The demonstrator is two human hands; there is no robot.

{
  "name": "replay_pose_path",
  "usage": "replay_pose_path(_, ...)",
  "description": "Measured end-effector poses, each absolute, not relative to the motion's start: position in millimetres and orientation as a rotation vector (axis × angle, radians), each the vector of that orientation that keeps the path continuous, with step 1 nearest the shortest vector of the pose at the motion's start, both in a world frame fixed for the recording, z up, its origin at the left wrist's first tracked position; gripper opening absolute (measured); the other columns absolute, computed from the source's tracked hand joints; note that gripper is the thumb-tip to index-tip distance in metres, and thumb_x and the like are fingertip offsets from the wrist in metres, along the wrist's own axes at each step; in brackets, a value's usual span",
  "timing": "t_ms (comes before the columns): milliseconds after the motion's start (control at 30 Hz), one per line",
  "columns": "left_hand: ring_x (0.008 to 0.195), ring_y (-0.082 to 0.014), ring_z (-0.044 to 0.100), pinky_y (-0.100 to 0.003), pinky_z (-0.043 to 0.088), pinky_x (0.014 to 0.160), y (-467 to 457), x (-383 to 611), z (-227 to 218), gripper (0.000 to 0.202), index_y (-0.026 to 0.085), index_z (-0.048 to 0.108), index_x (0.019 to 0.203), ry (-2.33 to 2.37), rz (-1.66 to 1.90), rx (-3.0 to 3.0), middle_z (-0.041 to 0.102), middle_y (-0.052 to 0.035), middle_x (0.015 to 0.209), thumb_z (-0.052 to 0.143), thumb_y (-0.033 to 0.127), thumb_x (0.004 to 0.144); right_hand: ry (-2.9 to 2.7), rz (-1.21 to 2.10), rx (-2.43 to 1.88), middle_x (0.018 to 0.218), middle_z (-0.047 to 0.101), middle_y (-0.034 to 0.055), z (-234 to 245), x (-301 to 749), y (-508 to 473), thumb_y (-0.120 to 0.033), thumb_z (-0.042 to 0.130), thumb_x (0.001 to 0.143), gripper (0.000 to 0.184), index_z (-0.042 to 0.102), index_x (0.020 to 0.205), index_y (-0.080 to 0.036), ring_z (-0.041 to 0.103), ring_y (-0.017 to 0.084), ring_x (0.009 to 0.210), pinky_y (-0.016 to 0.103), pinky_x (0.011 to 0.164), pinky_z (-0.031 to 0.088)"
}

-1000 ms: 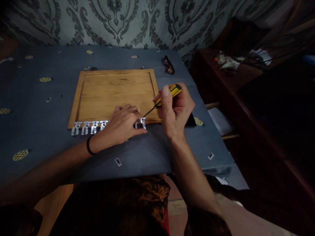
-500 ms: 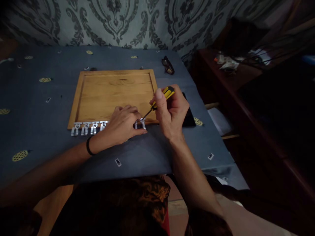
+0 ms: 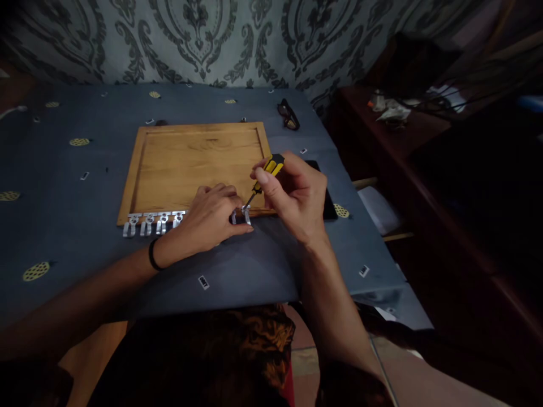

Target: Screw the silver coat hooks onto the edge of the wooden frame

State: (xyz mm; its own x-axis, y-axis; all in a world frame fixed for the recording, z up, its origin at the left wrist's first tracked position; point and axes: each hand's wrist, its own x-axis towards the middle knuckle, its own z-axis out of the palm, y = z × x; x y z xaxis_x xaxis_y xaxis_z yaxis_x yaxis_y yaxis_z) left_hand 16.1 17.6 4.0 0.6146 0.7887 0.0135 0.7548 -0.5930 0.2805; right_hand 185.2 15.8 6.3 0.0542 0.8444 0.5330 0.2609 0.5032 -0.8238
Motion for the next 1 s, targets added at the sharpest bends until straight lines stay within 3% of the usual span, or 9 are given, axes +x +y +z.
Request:
replay_pose_path(100,0.115,-0.0304,0.058,-0.042,0.039,0.088,18,16,3,0.035,0.016,0.070,0.099,1.273,0.203,2.592,0.069,-0.0097,0.113,0.074,0.049,0.089,-1.371,0.439,-0.973,0.064,0.062,-0.0048,4,175,15,-0.053,0.078,0.081,0.031,0.066,0.075,-0.025,0.048,0.008,0.039,0.026,0.035,0.032)
replay_pose_path(267,0.113,-0.0298,0.059,-0.042,0.039,0.087,18,15,-3,0.035,0.016,0.070,0.097,1.251,0.269,2.619,0.069,-0.0086,0.110,0.074,0.049,0.089,-1.119,0.247,-0.939,0.069,0.063,-0.0036,1,167,16,-0.057,0.070,0.087,0.035,0.059,0.076,-0.026,0.038,0.007,0.038,0.028,0.036,0.026)
replay_pose_path(533,0.114,-0.0296,0.059,-0.042,0.038,0.088,17,16,0,0.034,0.016,0.070,0.098,1.272,0.233,2.612,0.069,-0.0087,0.113,0.074,0.048,0.089,-1.251,0.249,-1.076,0.062,0.056,-0.0017,-1,177,20,-0.057,0.070,0.087,0.039,0.057,0.071,-0.024,0.042,0.011,0.048,0.031,0.047,0.030)
replay_pose_path(700,0.115,-0.0301,0.059,-0.042,0.039,0.089,17,16,0,0.035,0.015,0.070,0.099,1.265,0.231,2.611,0.068,-0.0090,0.114,0.073,0.049,0.090,-1.265,0.309,-1.068,0.053,0.049,-0.0046,0,173,17,-0.055,0.070,0.088,0.036,0.057,0.071,-0.025,0.043,0.011,0.044,0.032,0.046,0.032)
replay_pose_path(1000,0.114,-0.0307,0.059,-0.043,0.039,0.089,16,16,0,0.034,0.014,0.070,0.098,1.260,0.250,2.614,0.068,-0.0102,0.113,0.073,0.047,0.090,-1.342,0.362,-1.084,0.054,0.050,-0.0049,0,172,19,-0.059,0.068,0.087,0.038,0.056,0.071,-0.027,0.042,0.011,0.040,0.031,0.041,0.031)
